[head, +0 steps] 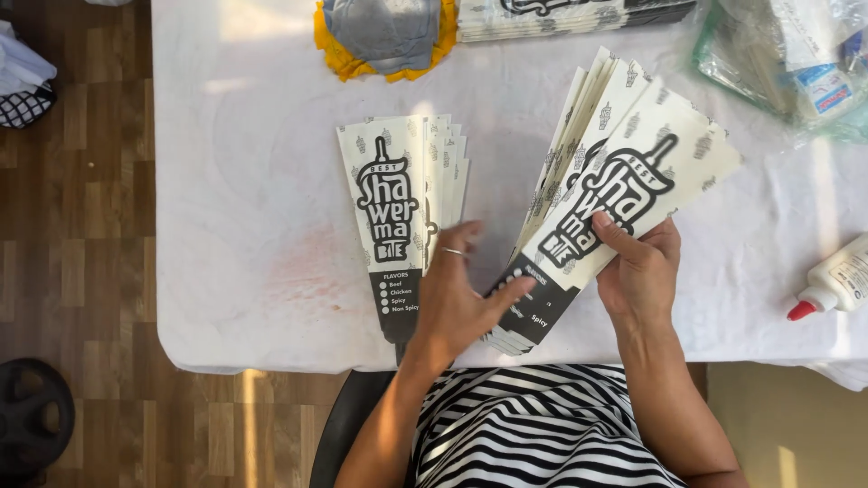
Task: The person organizes and stacks printed paper shawarma sleeves on a table. The person counts and aligns the sleeves by hand, turns them over, stacks them together, and prepares them into organized batches.
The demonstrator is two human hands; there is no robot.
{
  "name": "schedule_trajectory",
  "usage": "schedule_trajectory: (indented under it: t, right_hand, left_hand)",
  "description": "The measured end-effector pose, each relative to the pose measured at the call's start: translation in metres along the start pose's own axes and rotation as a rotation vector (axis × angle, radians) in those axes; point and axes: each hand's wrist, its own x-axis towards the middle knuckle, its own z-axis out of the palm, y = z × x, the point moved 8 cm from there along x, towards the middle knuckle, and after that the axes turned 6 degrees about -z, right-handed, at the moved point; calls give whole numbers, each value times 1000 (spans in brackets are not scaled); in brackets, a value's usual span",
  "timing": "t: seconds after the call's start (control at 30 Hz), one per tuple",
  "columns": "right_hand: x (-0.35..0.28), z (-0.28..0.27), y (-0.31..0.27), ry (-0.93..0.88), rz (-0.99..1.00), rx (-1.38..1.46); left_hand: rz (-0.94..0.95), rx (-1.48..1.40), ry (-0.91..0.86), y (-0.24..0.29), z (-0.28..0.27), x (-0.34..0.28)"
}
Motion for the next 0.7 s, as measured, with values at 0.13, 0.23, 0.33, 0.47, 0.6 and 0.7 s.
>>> schedule_trajectory:
  t: [0.13,0.23,0.33,0.47,0.6,0.7]
  right_hand:
    - [16,3,9,-54,51,-33]
    - [17,6,10,-24,95,-125]
    - [24,-5,24,-55,121,-182]
    - [26,-16,32,-86,164,-218]
    - [25,-16,32,-109,182,-187]
    - [26,-20,36,-120,174,-176]
  left_hand:
    - [55,182,350,-19,-75,4]
    - [-182,496,391,-36,-88,3]
    - [-297,596,266,-37,-66,6]
    - [-286,674,276,-58,-47,5]
    - [-303,552,311,-70,-52,6]
    - [-354,525,317,-73,-57,1]
